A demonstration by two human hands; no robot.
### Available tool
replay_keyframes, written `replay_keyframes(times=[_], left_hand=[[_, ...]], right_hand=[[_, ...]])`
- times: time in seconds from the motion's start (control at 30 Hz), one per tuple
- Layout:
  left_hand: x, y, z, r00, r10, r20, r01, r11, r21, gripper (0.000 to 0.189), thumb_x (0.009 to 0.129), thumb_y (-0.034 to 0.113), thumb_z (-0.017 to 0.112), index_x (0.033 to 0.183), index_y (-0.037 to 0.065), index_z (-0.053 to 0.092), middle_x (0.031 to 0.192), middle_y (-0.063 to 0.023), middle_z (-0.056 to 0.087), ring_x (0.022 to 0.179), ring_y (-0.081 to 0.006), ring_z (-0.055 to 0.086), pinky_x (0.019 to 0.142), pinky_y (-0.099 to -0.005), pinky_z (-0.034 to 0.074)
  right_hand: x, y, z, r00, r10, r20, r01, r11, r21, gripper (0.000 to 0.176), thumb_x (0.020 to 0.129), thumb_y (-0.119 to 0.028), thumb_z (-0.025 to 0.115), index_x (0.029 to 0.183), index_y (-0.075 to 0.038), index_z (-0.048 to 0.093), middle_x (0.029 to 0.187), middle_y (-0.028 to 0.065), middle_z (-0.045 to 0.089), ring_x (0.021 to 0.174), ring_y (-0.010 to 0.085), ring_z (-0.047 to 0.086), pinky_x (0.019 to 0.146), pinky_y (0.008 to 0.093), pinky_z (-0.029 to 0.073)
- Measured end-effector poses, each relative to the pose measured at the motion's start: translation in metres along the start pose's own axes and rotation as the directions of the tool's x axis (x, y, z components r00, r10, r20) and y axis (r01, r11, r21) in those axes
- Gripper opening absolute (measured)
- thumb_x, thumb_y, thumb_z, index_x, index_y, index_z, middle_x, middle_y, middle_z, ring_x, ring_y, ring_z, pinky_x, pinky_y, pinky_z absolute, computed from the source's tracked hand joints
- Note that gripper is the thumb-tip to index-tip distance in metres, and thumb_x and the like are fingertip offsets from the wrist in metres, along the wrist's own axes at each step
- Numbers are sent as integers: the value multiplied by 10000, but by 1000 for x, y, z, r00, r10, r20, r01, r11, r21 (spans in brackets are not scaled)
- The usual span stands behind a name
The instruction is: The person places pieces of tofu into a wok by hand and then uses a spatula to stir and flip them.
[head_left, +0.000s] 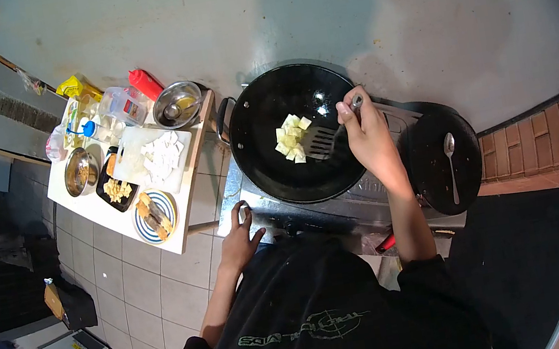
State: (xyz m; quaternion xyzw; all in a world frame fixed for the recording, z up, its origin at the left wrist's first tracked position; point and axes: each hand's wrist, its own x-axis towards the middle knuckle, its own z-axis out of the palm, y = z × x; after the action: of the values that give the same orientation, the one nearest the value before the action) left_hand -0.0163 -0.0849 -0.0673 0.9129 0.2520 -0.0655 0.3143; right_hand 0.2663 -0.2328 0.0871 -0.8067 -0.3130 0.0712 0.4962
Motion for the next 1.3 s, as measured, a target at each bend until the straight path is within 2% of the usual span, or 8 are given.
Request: replay_keyframes(times=[0.13,0.3,0.43,0.7,0.8,0.97,1.13,1.3], left_hand=[[0,-2,3,1000,-15,12,16,1000,-24,635,892,303,674,1383,-20,436,1548,-109,246,1036,-396,642,818,-497,545],[1,-1,0,1000,-21,18,21,1000,-6,636,891,309,674,1384,-19,443,1550,-106,244,1063,-396,633,828,-498,545],[0,-2,2,1000,-22,14,22,1000,-18,633,889,304,678,1383,-17,448,1550,-107,241,1081,-404,624,837,-500,545],[0,-5,4,1000,-24,9,24,1000,-7,644,885,305,684,1390,-12,438,1550,-114,239,1075,-410,626,829,-500,549],[1,-4,5,1000,-26,13,27,999,-28,641,886,311,682,1385,-12,444,1550,-114,239,1068,-409,630,828,-498,551],[0,-2,2,999,-32,21,32,999,-14,639,889,316,678,1387,-9,446,1550,-118,237,1100,-405,615,852,-496,550],[1,-3,3,1000,-17,11,18,1000,-26,629,891,312,676,1383,-12,457,1546,-132,240,1135,-406,597,886,-494,539],[0,0,-1,999,-36,26,36,999,-18,633,892,315,677,1383,-20,459,1544,-140,245,1146,-409,591,894,-496,533]], right_hand=[[0,4,1,999,9,40,-3,988,-158,198,1014,-191,513,991,-1,460,722,195,546,677,392,549,678,432,447],[1,1,1,1000,2,-22,-1,1000,29,205,1015,-204,513,995,-9,453,734,211,547,708,437,547,686,454,445],[1,2,3,999,-37,26,41,986,-160,199,1012,-190,517,999,-3,450,722,205,539,672,401,541,680,433,451],[3,-6,3,1000,-6,17,7,1000,-7,200,1012,-191,515,997,-7,440,757,245,557,780,494,546,698,486,438],[3,0,4,999,-31,34,36,985,-169,186,1009,-168,518,995,3,447,742,227,544,721,439,551,684,445,448],[3,0,5,999,-17,-33,18,1000,16,200,1011,-184,515,995,5,454,760,245,554,772,478,554,711,467,449],[2,-2,5,1000,-28,2,28,986,-162,190,1008,-167,520,993,13,460,744,222,543,712,422,555,700,432,455],[2,-5,4,999,-2,-55,3,1000,24,187,1009,-169,516,996,9,456,761,230,555,734,434,571,704,442,455]])
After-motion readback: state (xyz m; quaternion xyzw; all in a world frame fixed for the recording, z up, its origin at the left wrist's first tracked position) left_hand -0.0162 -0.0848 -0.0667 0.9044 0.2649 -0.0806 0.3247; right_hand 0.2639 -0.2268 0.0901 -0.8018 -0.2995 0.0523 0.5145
